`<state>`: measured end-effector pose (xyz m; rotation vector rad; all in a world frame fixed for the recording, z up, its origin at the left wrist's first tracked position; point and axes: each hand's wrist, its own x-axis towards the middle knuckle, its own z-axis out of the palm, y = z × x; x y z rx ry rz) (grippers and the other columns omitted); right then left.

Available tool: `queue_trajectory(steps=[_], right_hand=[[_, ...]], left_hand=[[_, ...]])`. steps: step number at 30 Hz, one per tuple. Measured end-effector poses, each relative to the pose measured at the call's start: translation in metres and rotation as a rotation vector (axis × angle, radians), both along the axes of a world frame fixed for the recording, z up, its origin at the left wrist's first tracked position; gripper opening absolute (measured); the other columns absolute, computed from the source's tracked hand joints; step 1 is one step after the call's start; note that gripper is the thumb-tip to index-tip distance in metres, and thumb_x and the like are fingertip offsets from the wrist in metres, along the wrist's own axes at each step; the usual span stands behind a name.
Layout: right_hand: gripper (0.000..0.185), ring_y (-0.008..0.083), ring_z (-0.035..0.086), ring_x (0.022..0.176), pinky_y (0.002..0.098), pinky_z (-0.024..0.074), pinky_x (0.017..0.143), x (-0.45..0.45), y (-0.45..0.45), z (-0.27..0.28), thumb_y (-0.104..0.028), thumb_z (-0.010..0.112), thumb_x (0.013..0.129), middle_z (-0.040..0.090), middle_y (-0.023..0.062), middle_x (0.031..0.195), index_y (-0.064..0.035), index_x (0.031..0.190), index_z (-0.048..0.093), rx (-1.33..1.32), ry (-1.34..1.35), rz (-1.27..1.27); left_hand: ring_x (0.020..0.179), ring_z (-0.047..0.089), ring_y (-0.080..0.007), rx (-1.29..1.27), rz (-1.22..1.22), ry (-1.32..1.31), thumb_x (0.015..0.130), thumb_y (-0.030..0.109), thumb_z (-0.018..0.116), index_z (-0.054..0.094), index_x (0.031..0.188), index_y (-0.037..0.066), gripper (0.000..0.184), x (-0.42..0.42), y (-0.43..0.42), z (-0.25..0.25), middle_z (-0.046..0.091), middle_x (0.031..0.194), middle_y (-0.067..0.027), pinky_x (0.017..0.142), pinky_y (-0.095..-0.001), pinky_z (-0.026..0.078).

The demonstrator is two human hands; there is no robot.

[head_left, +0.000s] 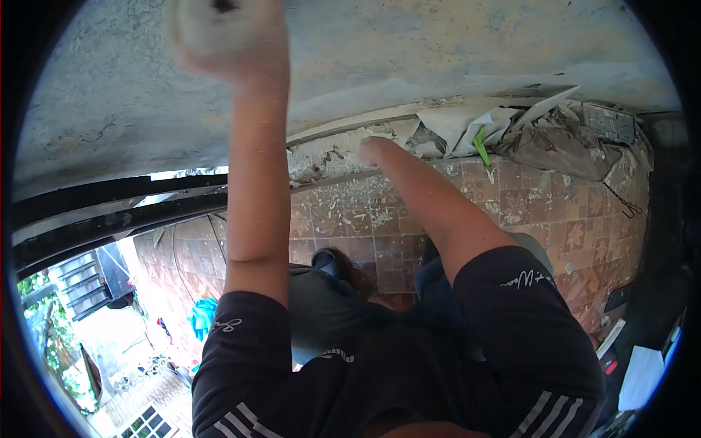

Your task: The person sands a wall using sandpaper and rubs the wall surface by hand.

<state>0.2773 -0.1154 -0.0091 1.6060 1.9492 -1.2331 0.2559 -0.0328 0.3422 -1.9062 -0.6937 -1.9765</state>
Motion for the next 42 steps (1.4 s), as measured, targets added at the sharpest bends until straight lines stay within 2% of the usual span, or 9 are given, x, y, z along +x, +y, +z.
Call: queue_trajectory(steps=[6,13,16,20,23,29,32,38,42], right_hand=[[0.030,0.0328,0.067,0.101,0.0437,0.0540,0.084,0.005,-0.018,-0.019,-0.014,0.055,0.082,0.069,0.0177,0.112,-0.0033,0.104,0.072,0.179,-0.013,-0.067],[0.040,0.0297,0.060,0.119,0.0433,0.0494,0.095,-0.006,-0.009,0.016,-0.025,0.052,0.087,0.060,0.0127,0.132,-0.0078,0.119,0.067,-0.042,0.019,-0.163],[0.032,0.0332,0.066,0.104,0.0427,0.0522,0.088,-0.006,-0.008,-0.024,-0.018,0.053,0.085,0.069,0.0171,0.112,-0.0053,0.107,0.072,0.133,0.035,-0.082],[0.032,0.0325,0.067,0.099,0.0430,0.0530,0.085,0.003,-0.018,-0.032,-0.017,0.053,0.084,0.069,0.0175,0.107,-0.0008,0.104,0.071,0.135,-0.018,-0.061],[0.030,0.0326,0.068,0.093,0.0436,0.0538,0.082,0.016,-0.014,-0.019,-0.017,0.053,0.085,0.071,0.0172,0.100,-0.0011,0.100,0.072,0.082,-0.088,0.268],[0.030,0.0335,0.068,0.092,0.0446,0.0537,0.081,0.061,-0.016,-0.030,-0.021,0.053,0.086,0.070,0.0191,0.101,0.0004,0.092,0.072,0.123,-0.056,0.022],[0.034,0.0341,0.067,0.099,0.0450,0.0524,0.086,0.072,-0.023,-0.076,-0.021,0.052,0.087,0.068,0.0217,0.109,0.0007,0.107,0.068,0.188,-0.122,-0.018],[0.076,0.0366,0.065,0.104,0.0459,0.0501,0.092,0.051,-0.026,-0.101,-0.017,0.050,0.085,0.065,0.0247,0.115,-0.0042,0.153,0.016,0.063,-0.197,-0.278],[0.084,0.0331,0.060,0.117,0.0453,0.0478,0.096,0.053,0.004,-0.052,-0.025,0.052,0.089,0.060,0.0177,0.129,-0.0082,0.155,0.003,-0.059,-0.183,-0.475]], left_hand=[[0.075,0.064,-0.0321,-0.122,-0.125,0.398,0.073,-0.006,0.063,0.069,0.092,0.005,0.023,0.023,-0.028,-0.076,0.066,0.089,-0.0139,0.067,-0.0368,0.052],[0.078,0.065,-0.0315,0.039,-0.026,0.005,0.075,-0.007,0.062,0.069,0.093,0.004,0.022,0.004,0.002,-0.010,0.066,0.087,-0.0130,0.069,-0.0348,0.053],[0.079,0.065,-0.0310,-0.184,-0.306,-0.106,0.074,-0.007,0.062,0.068,0.094,0.005,0.024,0.019,-0.013,-0.036,0.066,0.089,-0.0125,0.069,-0.0348,0.053],[0.079,0.065,-0.0298,-0.205,-0.069,0.472,0.070,-0.004,0.061,0.067,0.094,0.009,0.028,-0.003,-0.027,-0.087,0.066,0.089,-0.0097,0.067,-0.0367,0.053],[0.078,0.065,-0.0296,-0.207,-0.034,0.495,0.069,-0.003,0.062,0.068,0.092,0.010,0.027,-0.014,-0.025,-0.082,0.067,0.085,-0.0080,0.065,-0.0375,0.052],[0.076,0.066,-0.0272,0.164,0.045,0.275,0.075,-0.006,0.066,0.071,0.089,0.005,0.018,-0.052,0.013,-0.017,0.068,0.087,-0.0120,0.064,-0.0322,0.051],[0.077,0.067,-0.0201,-0.012,0.077,0.148,0.079,-0.007,0.066,0.071,0.094,0.000,0.017,-0.070,0.010,-0.001,0.070,0.090,-0.0108,0.066,-0.0283,0.052],[0.081,0.069,-0.0154,-0.046,-0.108,0.125,0.083,-0.006,0.067,0.072,0.100,-0.002,0.018,-0.097,0.029,-0.003,0.071,0.093,-0.0094,0.073,-0.0233,0.055],[0.081,0.070,-0.0151,-0.015,-0.090,0.141,0.084,-0.006,0.068,0.072,0.103,-0.002,0.020,-0.094,0.027,-0.003,0.072,0.092,-0.0100,0.072,-0.0236,0.056]])
